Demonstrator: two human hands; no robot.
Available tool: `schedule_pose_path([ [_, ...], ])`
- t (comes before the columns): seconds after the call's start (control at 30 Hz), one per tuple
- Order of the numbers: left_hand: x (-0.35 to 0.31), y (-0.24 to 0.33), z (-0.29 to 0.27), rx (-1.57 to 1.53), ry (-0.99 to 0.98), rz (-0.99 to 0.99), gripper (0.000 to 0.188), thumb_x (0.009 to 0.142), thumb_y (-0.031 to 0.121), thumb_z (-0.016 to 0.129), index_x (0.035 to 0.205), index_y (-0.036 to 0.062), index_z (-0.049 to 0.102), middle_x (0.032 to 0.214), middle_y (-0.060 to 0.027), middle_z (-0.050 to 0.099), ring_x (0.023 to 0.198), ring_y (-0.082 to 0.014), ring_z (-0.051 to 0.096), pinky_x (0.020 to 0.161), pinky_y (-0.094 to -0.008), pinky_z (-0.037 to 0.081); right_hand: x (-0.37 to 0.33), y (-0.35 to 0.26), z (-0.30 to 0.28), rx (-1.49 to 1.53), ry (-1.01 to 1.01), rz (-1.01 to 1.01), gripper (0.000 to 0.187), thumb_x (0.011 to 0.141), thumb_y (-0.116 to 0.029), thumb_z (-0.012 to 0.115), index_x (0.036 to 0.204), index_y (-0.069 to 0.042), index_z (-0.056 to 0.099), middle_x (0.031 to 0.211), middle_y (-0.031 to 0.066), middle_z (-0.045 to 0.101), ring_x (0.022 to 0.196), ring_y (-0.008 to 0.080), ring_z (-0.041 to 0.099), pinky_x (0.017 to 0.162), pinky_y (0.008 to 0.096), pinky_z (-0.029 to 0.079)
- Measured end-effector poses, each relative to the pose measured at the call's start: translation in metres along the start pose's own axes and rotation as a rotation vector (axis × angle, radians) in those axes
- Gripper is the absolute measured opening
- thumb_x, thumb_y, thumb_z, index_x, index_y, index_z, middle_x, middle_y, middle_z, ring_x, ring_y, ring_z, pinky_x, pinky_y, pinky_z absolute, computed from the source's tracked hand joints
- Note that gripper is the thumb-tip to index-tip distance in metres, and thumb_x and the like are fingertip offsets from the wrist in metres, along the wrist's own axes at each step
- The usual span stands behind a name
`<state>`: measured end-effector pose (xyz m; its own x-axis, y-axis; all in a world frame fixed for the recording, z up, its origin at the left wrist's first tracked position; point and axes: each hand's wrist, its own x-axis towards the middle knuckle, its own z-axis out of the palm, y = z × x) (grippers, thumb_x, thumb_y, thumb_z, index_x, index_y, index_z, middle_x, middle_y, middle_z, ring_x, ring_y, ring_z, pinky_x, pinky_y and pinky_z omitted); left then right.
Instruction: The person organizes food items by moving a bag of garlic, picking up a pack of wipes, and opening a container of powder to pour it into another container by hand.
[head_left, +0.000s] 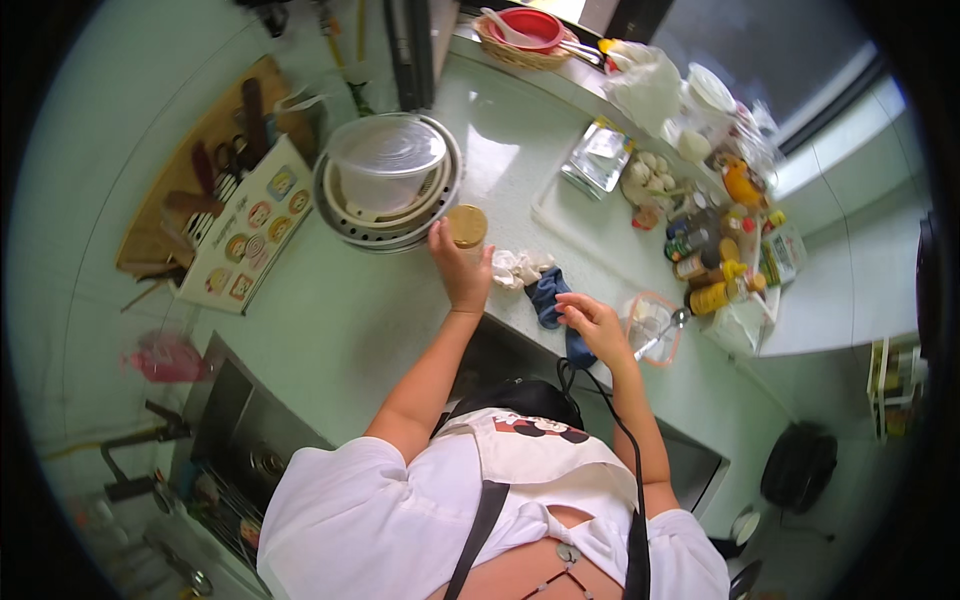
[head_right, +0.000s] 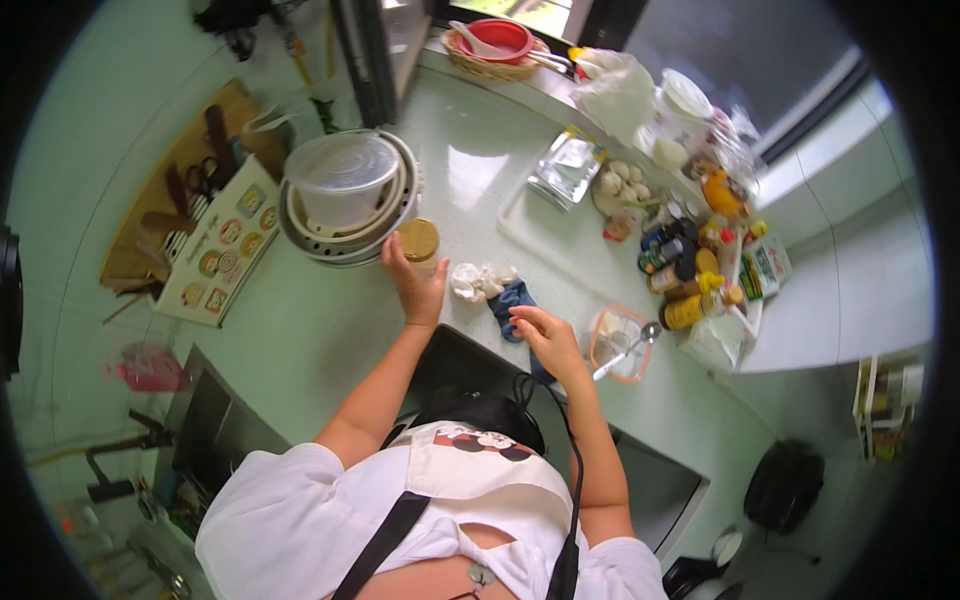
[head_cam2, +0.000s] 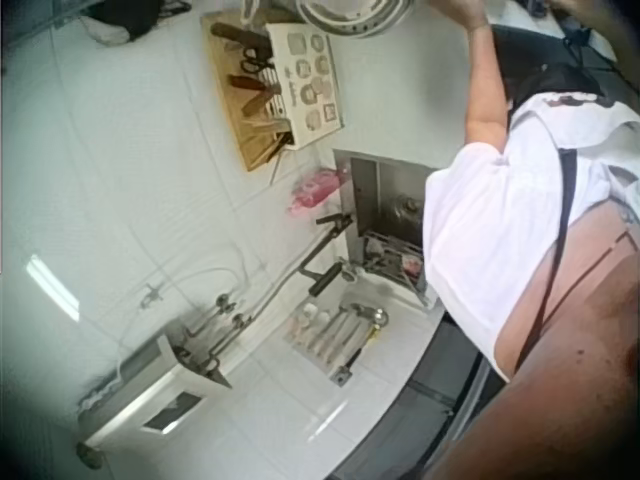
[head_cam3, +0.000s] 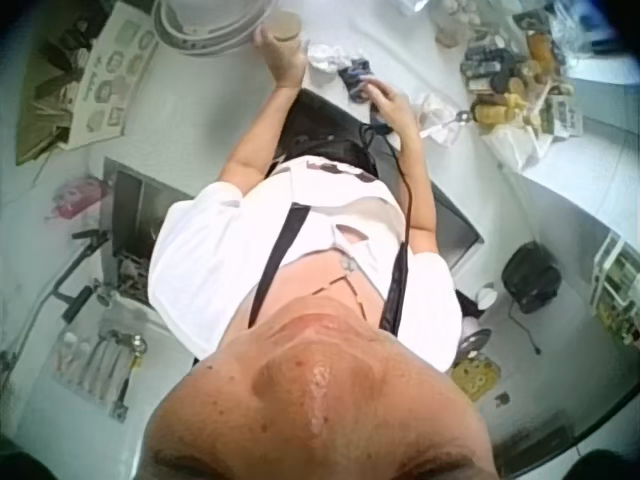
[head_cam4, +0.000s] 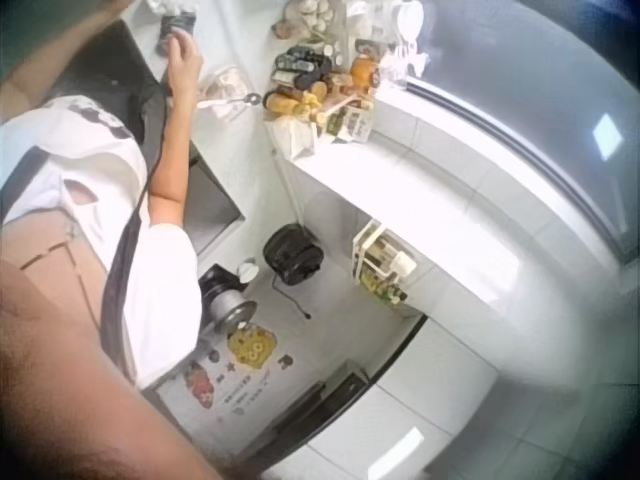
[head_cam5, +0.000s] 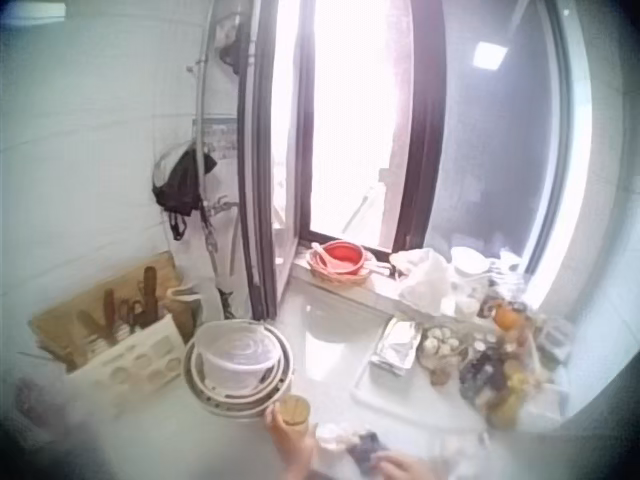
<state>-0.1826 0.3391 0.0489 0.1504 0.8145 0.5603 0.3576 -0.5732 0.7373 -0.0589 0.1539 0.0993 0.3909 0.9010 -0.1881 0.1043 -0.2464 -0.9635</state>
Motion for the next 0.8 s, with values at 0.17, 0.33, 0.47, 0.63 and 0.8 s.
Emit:
schedule_pose_path([
  [0.17, 0.0, -0.011, -0.005, 0.002, -0.058, 0.103, 0.078, 0.065, 0.008, 0.068, 0.129, 0.0007, 0.022, 0.126, -0.0208, 0.032, 0.119, -0.0359, 0.03, 0.1, -0.0428, 0.024, -0.027, 0.007, -0.014, -0.014, 0.155, 0.062, 0.025, 0.087, -0.013, 0.048, 0.107, 0.0, 0.055, 0.094, 0.0065, 0.06, 0.081, 0.0112, 0.057, 0.073, 0.0229, 0.046],
  [0.33, -0.008, 0.009, -0.015, -0.043, -0.138, 0.127, 0.078, 0.065, 0.011, 0.07, 0.127, -0.0005, 0.024, 0.126, -0.019, 0.031, 0.117, -0.0339, 0.032, 0.099, -0.0414, 0.026, -0.063, 0.011, -0.029, 0.061, 0.438, 0.038, 0.023, 0.086, -0.012, 0.049, 0.103, 0.0, 0.057, 0.088, 0.0067, 0.062, 0.077, 0.0108, 0.058, 0.07, 0.0226, 0.046],
  [0.47, -0.003, 0.049, -0.018, -0.15, -0.192, 0.161, 0.081, 0.066, 0.006, 0.07, 0.13, 0.0019, 0.019, 0.128, -0.0162, 0.028, 0.119, -0.0281, 0.031, 0.101, -0.0385, 0.024, -0.093, 0.035, -0.055, 0.218, 0.673, 0.034, 0.019, 0.085, -0.01, 0.049, 0.1, -0.001, 0.059, 0.084, 0.0056, 0.062, 0.069, 0.0083, 0.057, 0.064, 0.0209, 0.047],
  [0.63, -0.005, 0.098, -0.004, -0.455, -0.282, 0.129, 0.086, 0.064, -0.003, 0.068, 0.131, 0.0047, 0.014, 0.13, -0.0131, 0.023, 0.12, -0.0238, 0.03, 0.102, -0.0372, 0.024, -0.114, 0.053, -0.083, 0.062, 0.878, 0.179, 0.018, 0.085, -0.01, 0.05, 0.098, -0.001, 0.059, 0.072, 0.0029, 0.058, 0.064, 0.0059, 0.054, 0.055, 0.0192, 0.045],
  [0.8, -0.031, 0.125, 0.014, -0.603, -0.394, 0.071, 0.087, 0.063, 0.0, 0.07, 0.131, 0.003, 0.015, 0.129, -0.0134, 0.025, 0.12, -0.0247, 0.031, 0.101, -0.0359, 0.026, -0.099, 0.071, -0.095, -0.489, 0.776, 0.333, 0.037, 0.075, -0.031, 0.06, 0.108, -0.014, 0.054, 0.072, 0.0106, 0.061, 0.064, 0.0289, 0.06, 0.06, 0.0383, 0.047],
])
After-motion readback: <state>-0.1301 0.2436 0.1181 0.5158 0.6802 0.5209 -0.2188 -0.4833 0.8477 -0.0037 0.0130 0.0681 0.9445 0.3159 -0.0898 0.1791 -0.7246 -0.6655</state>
